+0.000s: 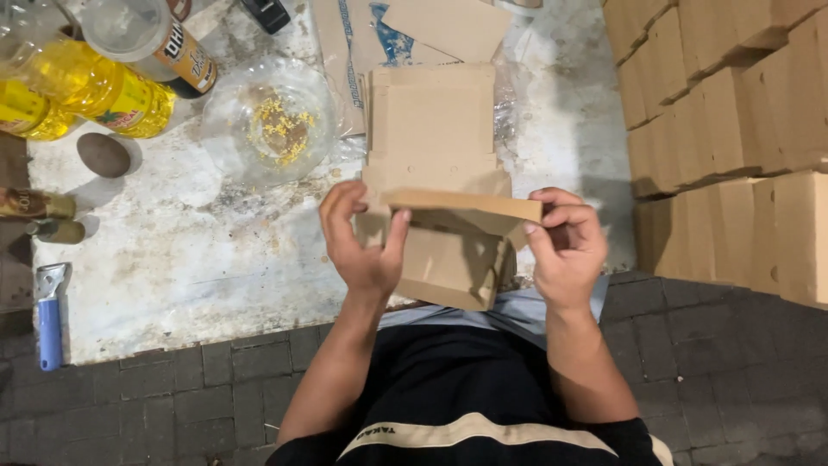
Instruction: The person folds flat cardboard pieces into small rectangular boxes by hand, tucking flaps into slots to form the structure. They repeat this process for several units, stacking the finished boxes on the right side of the table.
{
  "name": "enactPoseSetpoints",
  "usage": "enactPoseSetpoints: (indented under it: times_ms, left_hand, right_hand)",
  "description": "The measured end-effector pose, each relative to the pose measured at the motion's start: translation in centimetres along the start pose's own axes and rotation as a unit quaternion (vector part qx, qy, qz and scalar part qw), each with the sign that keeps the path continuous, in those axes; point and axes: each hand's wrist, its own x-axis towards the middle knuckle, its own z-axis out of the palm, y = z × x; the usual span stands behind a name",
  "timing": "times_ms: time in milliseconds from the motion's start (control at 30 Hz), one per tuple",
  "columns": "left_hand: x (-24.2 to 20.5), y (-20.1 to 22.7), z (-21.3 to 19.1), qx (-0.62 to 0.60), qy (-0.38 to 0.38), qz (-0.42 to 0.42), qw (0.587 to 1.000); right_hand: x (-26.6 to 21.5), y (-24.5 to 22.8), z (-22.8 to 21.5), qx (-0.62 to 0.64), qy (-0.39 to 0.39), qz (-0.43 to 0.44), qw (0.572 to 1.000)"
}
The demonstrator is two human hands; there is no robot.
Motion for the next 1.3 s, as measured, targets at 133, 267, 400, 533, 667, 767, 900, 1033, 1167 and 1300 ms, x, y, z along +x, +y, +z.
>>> enactPoseSetpoints:
  times_ms: [133, 267, 400, 533, 667, 767, 900, 1033, 1167, 1300]
  left_hand:
    - [1.4, 1.1, 0.0, -0.078, -0.028, -0.076, 0.994]
    - [2.7, 2.3, 0.0, -0.042, 0.023, -0.022, 0.999]
    - [0.7, 3.3, 2.3, -0.02, 0.079, 0.086, 0.993]
    - [-1.1, 6.4, 3.3, -0.072, -0.02, 0.093, 0.993]
    - [-0.7, 6.1, 3.2, -0.127, -0.037, 0.105, 0.986]
    - [0.0, 5.8, 2.3, -0.15, -0.106, 0.008, 0.983]
    - [1.1, 7.3, 1.7, -0.175, -0.128, -0.11, 0.97]
    - [1.1, 8.0, 1.6, -0.186, -0.122, -0.156, 0.962]
    - [1.1, 7.9, 1.7, -0.158, -0.11, -0.105, 0.976]
    - [1.2, 8.0, 1.8, -0.156, -0.106, -0.091, 0.978]
  right_hand:
    - [1.0, 0.3, 0.4, 0.001, 0.045, -0.027, 0.999]
    - [1.7, -1.0, 1.1, -0.097, 0.07, -0.031, 0.992]
    - [-0.1, -1.5, 1.9, -0.06, 0.048, -0.032, 0.997]
    - [-1.7, -0.7, 2.2, 0.125, -0.047, 0.182, 0.974]
    - [-1.9, 0.4, 1.1, 0.063, -0.047, 0.217, 0.973]
    - [-1.5, -0.4, 1.4, 0.03, -0.04, 0.206, 0.977]
    - [-1.5, -0.1, 2.2, 0.074, -0.044, 0.141, 0.986]
    - [-3.0, 1.3, 2.9, 0.227, 0.001, 0.177, 0.958]
    - [-3.4, 1.6, 3.4, 0.284, 0.006, 0.187, 0.941]
    - [-4.0, 3.6, 2.8, 0.33, 0.014, 0.227, 0.916]
